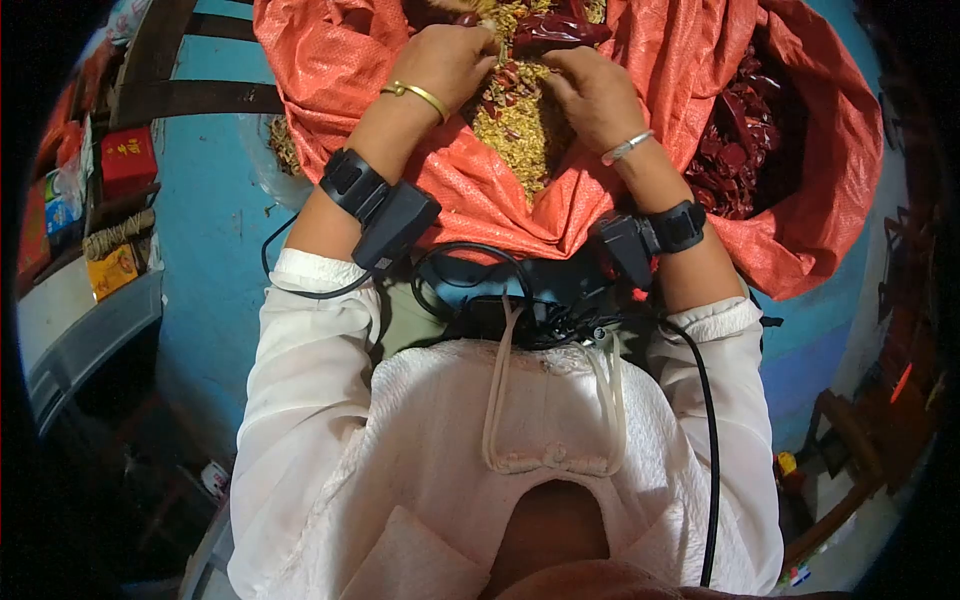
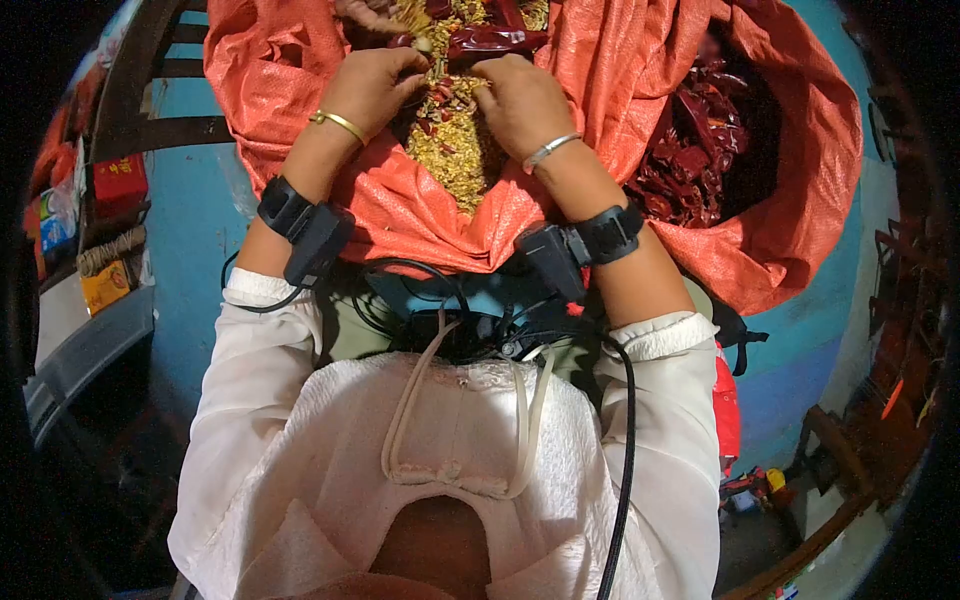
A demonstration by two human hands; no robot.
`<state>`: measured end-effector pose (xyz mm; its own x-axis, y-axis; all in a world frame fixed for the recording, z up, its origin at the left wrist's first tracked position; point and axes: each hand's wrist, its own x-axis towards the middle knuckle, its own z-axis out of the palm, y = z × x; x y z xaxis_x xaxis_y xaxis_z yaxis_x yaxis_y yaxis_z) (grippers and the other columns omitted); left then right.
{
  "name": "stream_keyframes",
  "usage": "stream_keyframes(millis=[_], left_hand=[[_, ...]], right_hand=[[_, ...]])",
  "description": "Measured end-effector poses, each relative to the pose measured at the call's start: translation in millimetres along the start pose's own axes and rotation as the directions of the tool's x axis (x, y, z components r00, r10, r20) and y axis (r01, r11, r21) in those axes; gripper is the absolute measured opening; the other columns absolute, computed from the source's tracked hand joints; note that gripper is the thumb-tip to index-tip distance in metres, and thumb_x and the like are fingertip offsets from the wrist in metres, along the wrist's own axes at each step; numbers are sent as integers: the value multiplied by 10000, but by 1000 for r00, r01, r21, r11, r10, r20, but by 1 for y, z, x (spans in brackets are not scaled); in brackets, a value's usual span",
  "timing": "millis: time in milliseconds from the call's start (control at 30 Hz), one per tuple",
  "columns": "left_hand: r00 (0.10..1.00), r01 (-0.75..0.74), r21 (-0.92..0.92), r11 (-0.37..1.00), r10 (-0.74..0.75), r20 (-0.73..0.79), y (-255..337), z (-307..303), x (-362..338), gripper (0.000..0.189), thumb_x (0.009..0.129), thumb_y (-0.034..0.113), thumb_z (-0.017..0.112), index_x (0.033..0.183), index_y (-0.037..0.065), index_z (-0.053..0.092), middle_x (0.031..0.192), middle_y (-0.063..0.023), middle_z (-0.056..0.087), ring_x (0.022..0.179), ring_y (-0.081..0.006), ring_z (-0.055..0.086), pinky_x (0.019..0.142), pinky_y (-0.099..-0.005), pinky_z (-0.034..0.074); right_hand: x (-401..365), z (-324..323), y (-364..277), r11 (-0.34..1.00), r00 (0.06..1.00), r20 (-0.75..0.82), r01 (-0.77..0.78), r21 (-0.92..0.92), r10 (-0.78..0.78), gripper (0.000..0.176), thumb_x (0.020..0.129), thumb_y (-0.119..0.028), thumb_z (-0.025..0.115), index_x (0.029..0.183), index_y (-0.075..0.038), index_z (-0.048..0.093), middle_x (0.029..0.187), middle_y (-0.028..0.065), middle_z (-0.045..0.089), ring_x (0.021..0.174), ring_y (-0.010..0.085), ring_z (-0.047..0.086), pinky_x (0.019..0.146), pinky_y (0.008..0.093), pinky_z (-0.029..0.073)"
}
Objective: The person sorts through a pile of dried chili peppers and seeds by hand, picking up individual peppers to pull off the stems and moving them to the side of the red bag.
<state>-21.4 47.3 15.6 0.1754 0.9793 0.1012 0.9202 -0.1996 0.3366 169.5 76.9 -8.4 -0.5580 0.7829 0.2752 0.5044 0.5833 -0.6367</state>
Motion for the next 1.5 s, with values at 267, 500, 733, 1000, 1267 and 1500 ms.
stream_keyframes(millis=[267,500,733,1000,1267,1500], left_hand=[[993,112,264,958,-121,15,23,9,10,191,752,281,554,837,118,605,753,-102,594,730,-275,573,633,-386,457],[981,154,286,946,-182,72,22,19,13,185,743,277,553,804,113,614,750,-110,596,721,-285,573,625,-391,461],[976,158,33,987,-161,145,27,6,5,162,728,216,562,779,69,606,722,-104,601,648,-238,585,593,-335,460],[919,394,-775,494,-180,352,25,3,5,139,774,151,579,817,20,569,711,-25,582,622,-80,545,551,-201,443],[870,467,-883,-38,-155,467,46,9,0,192,811,117,533,970,12,528,800,-48,573,675,-99,558,579,-193,471],[843,464,-715,-523,14,537,36,20,-2,299,843,299,482,932,18,528,808,-80,564,719,-170,569,565,-193,473]], right_hand=[[-13,-37,9,984,984,-4,-178,-25,178,160,723,-152,558,843,-54,599,810,142,590,767,302,564,679,370,448],[-9,-24,10,920,986,51,-126,-370,156,235,736,-165,547,967,-125,550,781,138,599,733,306,578,638,391,461],[1,-10,17,846,971,121,-115,-521,206,162,745,-165,514,898,-125,550,741,130,600,691,299,589,581,399,472],[-2,-16,25,977,981,20,-194,91,193,102,757,-147,554,799,-63,594,694,105,598,600,228,582,544,318,467],[-6,-35,1,188,819,408,-511,839,403,147,797,-118,548,828,24,567,672,41,568,552,79,526,441,189,417],[-3,-34,-24,523,915,242,-385,760,322,215,797,-153,555,936,8,585,690,20,584,552,69,533,482,192,428]])
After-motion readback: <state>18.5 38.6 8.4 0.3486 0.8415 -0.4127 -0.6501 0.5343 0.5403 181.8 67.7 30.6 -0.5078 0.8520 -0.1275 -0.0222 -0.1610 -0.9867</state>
